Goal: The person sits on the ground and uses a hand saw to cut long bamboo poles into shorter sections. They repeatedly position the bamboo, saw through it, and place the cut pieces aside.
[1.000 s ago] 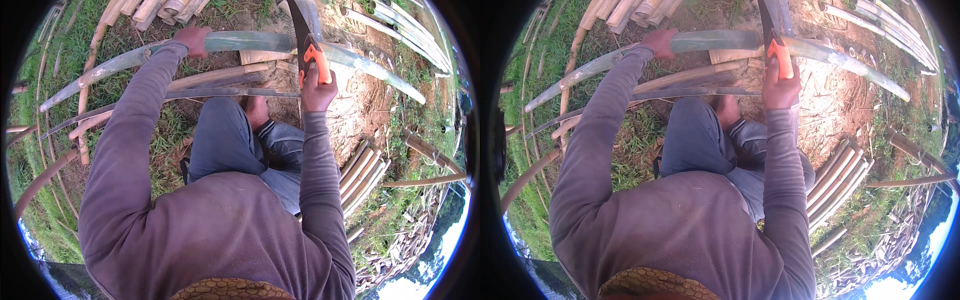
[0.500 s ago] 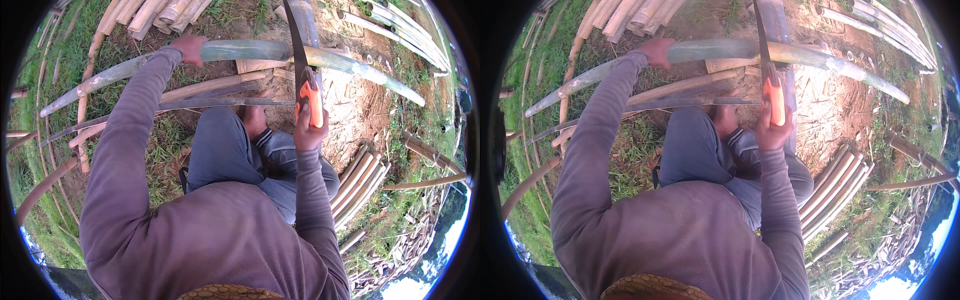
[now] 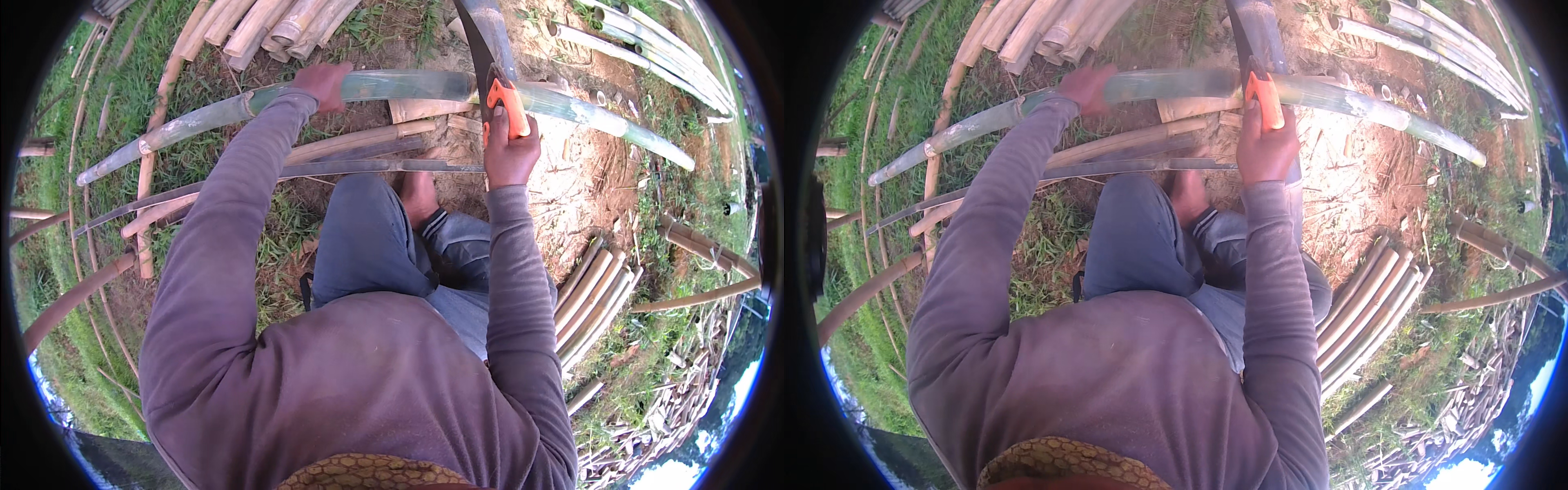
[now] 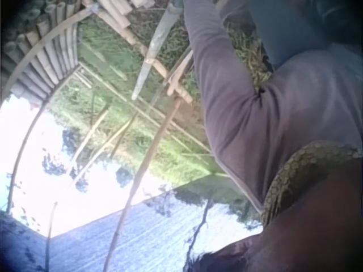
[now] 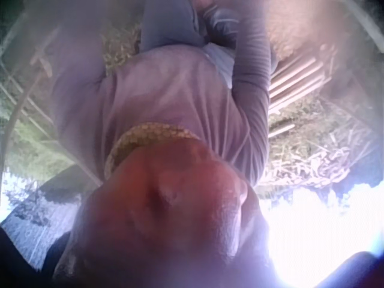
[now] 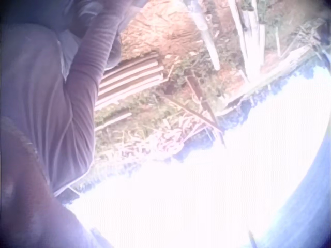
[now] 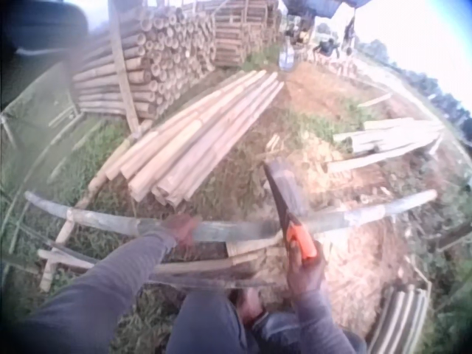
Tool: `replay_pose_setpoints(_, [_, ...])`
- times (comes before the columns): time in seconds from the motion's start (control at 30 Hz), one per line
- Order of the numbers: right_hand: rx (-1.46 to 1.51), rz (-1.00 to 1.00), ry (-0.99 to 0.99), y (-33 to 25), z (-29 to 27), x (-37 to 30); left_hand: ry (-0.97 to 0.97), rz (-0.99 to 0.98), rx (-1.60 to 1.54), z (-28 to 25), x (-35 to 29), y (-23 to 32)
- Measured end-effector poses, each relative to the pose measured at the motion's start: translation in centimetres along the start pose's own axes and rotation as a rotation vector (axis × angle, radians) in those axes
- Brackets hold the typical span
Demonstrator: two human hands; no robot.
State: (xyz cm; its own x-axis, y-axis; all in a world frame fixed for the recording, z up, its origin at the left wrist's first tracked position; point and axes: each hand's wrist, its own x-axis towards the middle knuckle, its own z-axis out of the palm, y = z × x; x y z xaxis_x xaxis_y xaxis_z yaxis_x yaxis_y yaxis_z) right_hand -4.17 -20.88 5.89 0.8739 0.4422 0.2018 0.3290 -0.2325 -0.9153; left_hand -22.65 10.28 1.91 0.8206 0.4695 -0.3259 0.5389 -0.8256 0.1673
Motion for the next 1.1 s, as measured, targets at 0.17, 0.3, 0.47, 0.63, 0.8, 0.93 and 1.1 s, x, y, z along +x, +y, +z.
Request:
replay_pose_setpoints(0.17, [-0.057,0.039,-0.074,-4.0,-8.1,-10.6,-0.069,-0.045,0.006,0.0,-0.6,-0.3])
replay_pose_setpoints(0.3, [0.064,0.121,-0.062,-6.1,-14.5,-20.3,-0.028,-0.013,-0.004,0.8,-0.9,-0.4])
replay_pose_setpoints(0.47, [-0.116,0.058,-0.047,0.1,-3.9,-5.8,-0.01,0.012,0.009,1.7,0.3,-0.3])
replay_pose_setpoints(0.63, [-0.034,0.034,-0.023,-0.5,-2.1,-2.8,0.001,0.005,-0.049,1.3,0.4,-1.0])
replay_pose_setpoints(0.8, [-0.001,0.086,-0.081,-3.2,-12.4,-17.2,-0.083,-0.047,-0.018,1.0,-0.3,-0.8])
replay_pose_setpoints(0.93, [0.035,-0.076,-0.015,-0.4,-7.4,-12.4,-0.057,-0.022,0.026,1.3,0.5,-0.8])
replay_pose_setpoints(1.1, [-0.02,-0.001,-0.055,1.5,-2.2,-3.5,-0.122,-0.036,-0.032,0.1,0.9,-0.4])
